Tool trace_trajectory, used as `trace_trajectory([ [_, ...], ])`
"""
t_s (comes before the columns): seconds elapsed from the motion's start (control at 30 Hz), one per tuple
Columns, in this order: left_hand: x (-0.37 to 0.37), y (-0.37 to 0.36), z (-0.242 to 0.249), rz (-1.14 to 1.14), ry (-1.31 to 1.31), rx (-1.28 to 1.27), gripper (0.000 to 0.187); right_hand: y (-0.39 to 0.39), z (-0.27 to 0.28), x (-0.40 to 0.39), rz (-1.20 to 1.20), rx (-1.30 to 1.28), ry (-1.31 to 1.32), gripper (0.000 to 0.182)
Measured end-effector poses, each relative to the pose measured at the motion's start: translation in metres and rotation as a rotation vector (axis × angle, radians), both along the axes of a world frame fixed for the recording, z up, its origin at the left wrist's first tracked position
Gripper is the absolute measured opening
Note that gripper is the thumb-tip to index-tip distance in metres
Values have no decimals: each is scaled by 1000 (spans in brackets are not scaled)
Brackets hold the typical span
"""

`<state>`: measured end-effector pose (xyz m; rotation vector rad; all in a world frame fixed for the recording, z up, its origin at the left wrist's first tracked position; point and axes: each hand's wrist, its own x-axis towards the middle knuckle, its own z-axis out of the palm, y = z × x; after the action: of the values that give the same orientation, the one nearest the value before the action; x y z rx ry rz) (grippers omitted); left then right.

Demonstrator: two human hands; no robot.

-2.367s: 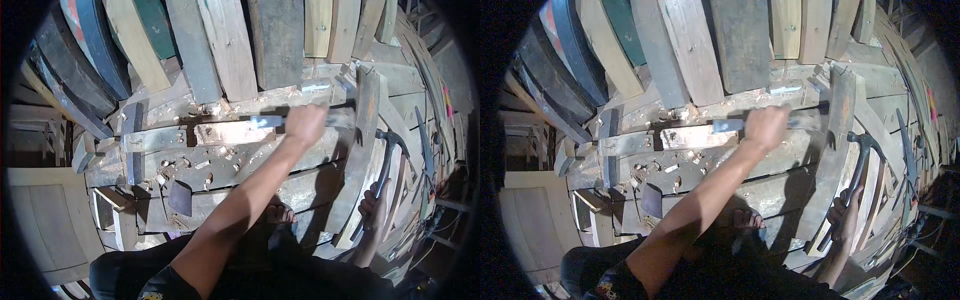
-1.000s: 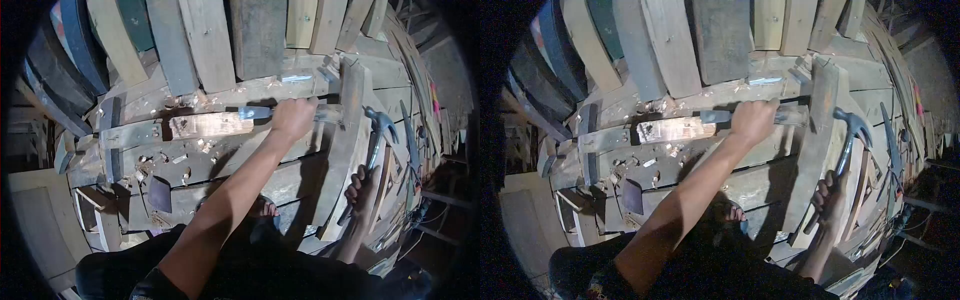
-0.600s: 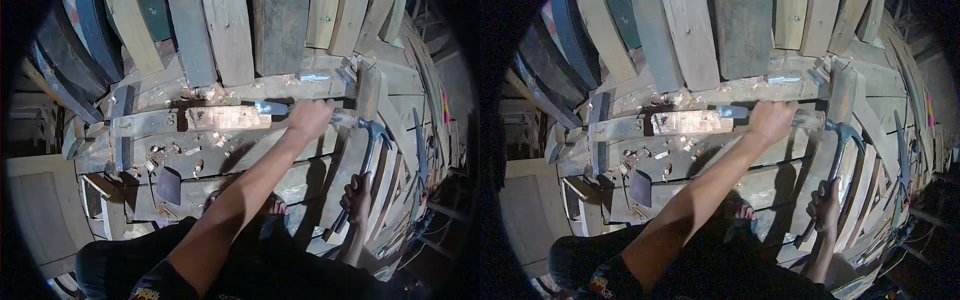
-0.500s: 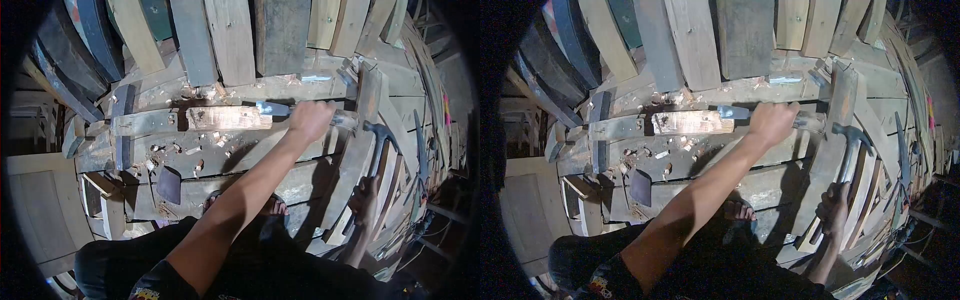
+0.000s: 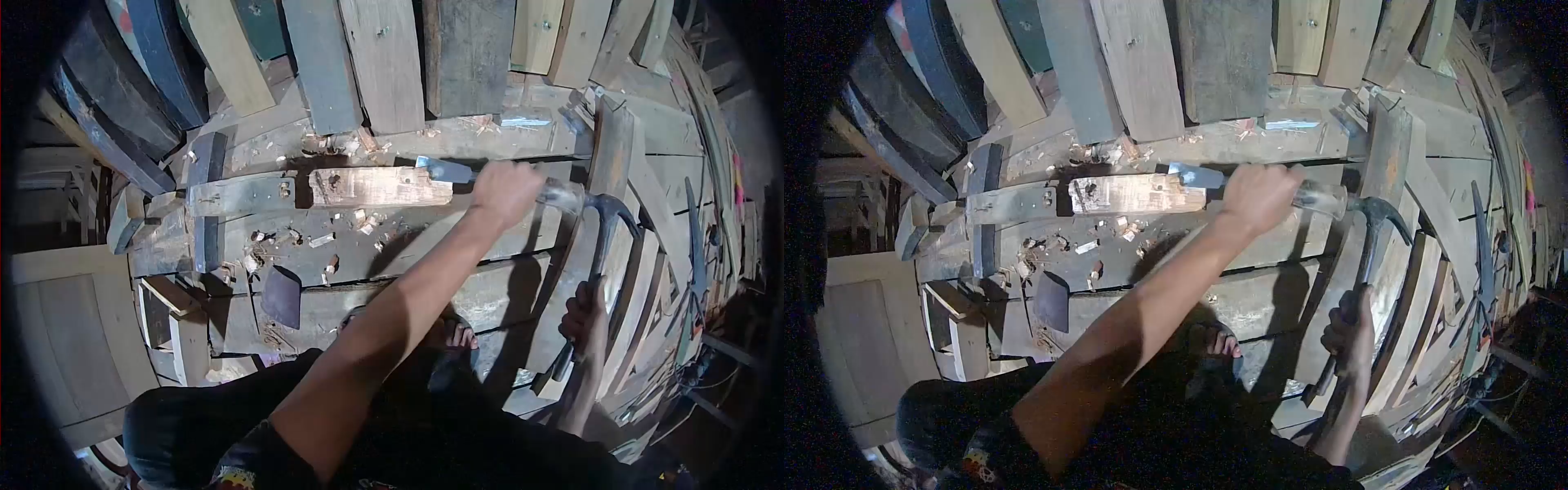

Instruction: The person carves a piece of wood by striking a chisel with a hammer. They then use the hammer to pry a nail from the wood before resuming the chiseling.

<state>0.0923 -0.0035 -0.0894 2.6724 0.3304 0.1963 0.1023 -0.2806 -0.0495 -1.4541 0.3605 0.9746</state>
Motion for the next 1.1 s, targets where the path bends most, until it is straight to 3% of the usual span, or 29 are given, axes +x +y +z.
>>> trace_trajectory([
  [0.03,1,1,3,22,-24,0,18,-7,3,4,46,-24,-38,53],
  [0.13,-1,3,14,81,-72,-64,18,-15,18,10,-151,-99,-165,50],
  [0.33,5,10,19,153,-153,-107,24,-19,38,24,-414,38,-376,49],
  [0.43,5,9,15,149,-160,-97,21,1,23,6,-334,44,-326,46],
  [0.5,6,8,16,150,-149,-94,20,8,12,2,-70,-65,-177,48],
  [0.57,5,8,15,149,-134,-104,21,14,22,5,23,-85,-141,49],
  [0.63,4,10,18,160,-135,-104,21,7,25,15,-3,-25,-147,51],
  [0.83,3,12,22,178,-176,-112,22,-7,48,42,-374,56,-439,49],
  [0.97,2,10,20,147,-124,-101,23,16,34,27,-513,80,-367,48],
  [1.07,4,12,17,151,-91,-42,24,23,1,3,-43,-92,-185,49],
  [1.1,1,16,11,153,-54,-36,24,24,5,2,66,-15,-104,49],
])
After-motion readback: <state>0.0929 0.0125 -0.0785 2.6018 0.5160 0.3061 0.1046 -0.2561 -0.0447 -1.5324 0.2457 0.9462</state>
